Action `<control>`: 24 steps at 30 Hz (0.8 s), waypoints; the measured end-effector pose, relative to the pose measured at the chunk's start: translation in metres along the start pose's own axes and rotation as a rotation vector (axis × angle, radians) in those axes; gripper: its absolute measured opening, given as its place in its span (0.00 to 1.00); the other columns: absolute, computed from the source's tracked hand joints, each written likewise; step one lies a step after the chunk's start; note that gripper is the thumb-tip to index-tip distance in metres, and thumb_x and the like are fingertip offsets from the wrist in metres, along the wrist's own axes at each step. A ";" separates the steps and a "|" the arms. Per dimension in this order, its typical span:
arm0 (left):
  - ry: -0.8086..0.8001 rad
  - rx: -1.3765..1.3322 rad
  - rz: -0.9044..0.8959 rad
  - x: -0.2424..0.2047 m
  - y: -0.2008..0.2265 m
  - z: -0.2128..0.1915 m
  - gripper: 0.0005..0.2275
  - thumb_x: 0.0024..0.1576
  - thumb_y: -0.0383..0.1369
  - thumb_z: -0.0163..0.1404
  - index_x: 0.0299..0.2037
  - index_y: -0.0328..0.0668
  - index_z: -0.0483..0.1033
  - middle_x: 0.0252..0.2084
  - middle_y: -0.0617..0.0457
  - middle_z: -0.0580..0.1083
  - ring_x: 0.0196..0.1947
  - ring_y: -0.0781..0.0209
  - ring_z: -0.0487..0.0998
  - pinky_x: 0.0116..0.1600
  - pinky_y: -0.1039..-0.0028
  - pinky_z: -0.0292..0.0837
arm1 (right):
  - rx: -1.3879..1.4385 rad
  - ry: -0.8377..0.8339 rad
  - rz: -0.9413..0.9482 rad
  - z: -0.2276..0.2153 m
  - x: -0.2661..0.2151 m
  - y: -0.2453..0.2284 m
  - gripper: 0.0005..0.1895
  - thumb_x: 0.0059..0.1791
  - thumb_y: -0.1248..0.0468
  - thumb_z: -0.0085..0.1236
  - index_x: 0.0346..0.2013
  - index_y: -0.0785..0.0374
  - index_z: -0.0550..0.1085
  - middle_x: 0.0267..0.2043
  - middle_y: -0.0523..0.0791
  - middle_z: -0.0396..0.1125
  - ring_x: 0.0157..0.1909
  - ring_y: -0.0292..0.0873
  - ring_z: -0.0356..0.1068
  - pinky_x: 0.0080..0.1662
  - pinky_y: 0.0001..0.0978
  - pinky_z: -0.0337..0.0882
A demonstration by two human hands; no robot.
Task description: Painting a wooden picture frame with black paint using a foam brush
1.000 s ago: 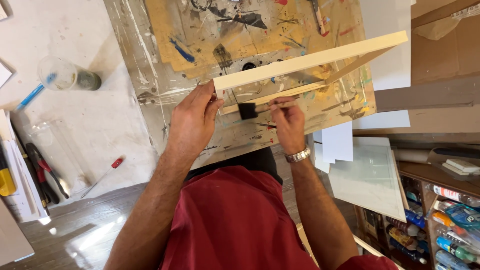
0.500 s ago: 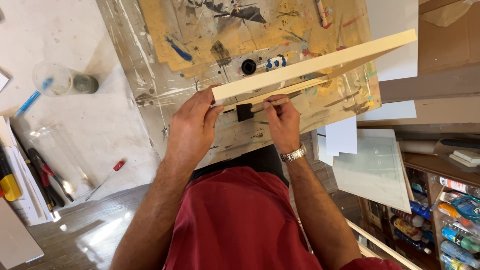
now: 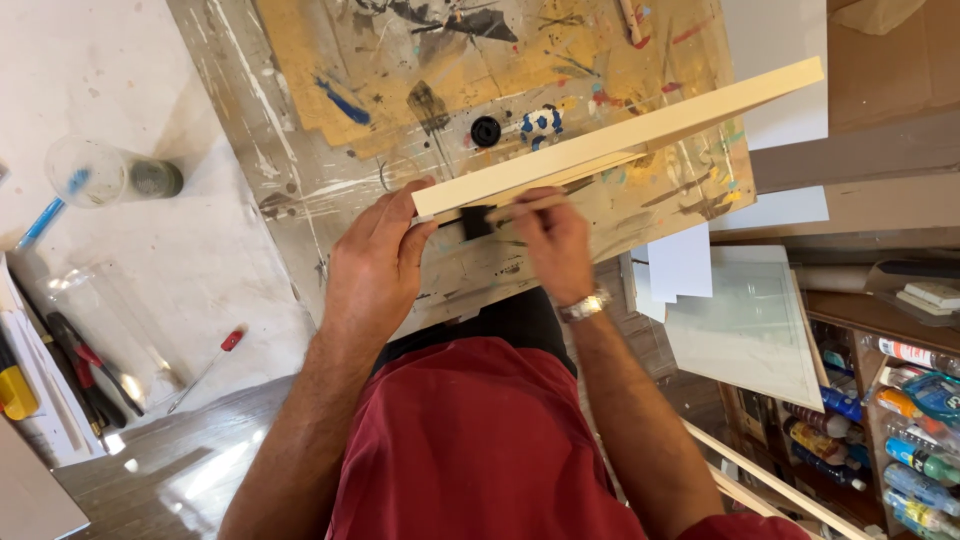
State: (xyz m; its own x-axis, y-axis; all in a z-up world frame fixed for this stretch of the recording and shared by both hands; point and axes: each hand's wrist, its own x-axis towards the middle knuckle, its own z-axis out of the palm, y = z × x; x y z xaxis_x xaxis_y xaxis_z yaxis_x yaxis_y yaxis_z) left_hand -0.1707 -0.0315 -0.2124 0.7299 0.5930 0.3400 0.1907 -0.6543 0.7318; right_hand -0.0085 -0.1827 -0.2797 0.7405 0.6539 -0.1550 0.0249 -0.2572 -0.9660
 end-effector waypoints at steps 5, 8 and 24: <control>-0.002 0.011 0.004 0.002 0.002 -0.002 0.15 0.65 0.30 0.54 0.61 0.38 0.75 0.46 0.45 0.78 0.42 0.45 0.82 0.47 0.61 0.79 | -0.044 -0.028 -0.009 -0.008 -0.002 0.014 0.07 0.56 0.65 0.54 0.47 0.65 0.74 0.37 0.54 0.74 0.41 0.45 0.75 0.45 0.43 0.75; -0.011 0.014 -0.002 0.004 0.003 -0.002 0.15 0.65 0.30 0.53 0.61 0.39 0.75 0.45 0.45 0.78 0.41 0.45 0.82 0.46 0.61 0.79 | -0.103 0.107 -0.126 -0.076 0.015 0.038 0.07 0.56 0.72 0.51 0.49 0.70 0.71 0.43 0.58 0.70 0.46 0.52 0.72 0.50 0.51 0.73; -0.028 0.033 0.009 0.012 0.008 -0.002 0.15 0.65 0.30 0.53 0.60 0.35 0.75 0.47 0.45 0.78 0.41 0.48 0.82 0.45 0.64 0.80 | -0.209 -0.043 -0.331 -0.001 -0.013 0.000 0.04 0.52 0.72 0.56 0.37 0.60 0.75 0.43 0.50 0.73 0.48 0.54 0.76 0.50 0.43 0.75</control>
State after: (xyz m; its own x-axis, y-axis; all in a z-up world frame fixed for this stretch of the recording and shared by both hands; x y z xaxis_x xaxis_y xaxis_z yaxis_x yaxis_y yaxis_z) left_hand -0.1620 -0.0286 -0.2010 0.7500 0.5735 0.3294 0.2047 -0.6749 0.7089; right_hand -0.0176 -0.1918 -0.2771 0.6410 0.7537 0.1451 0.3970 -0.1638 -0.9031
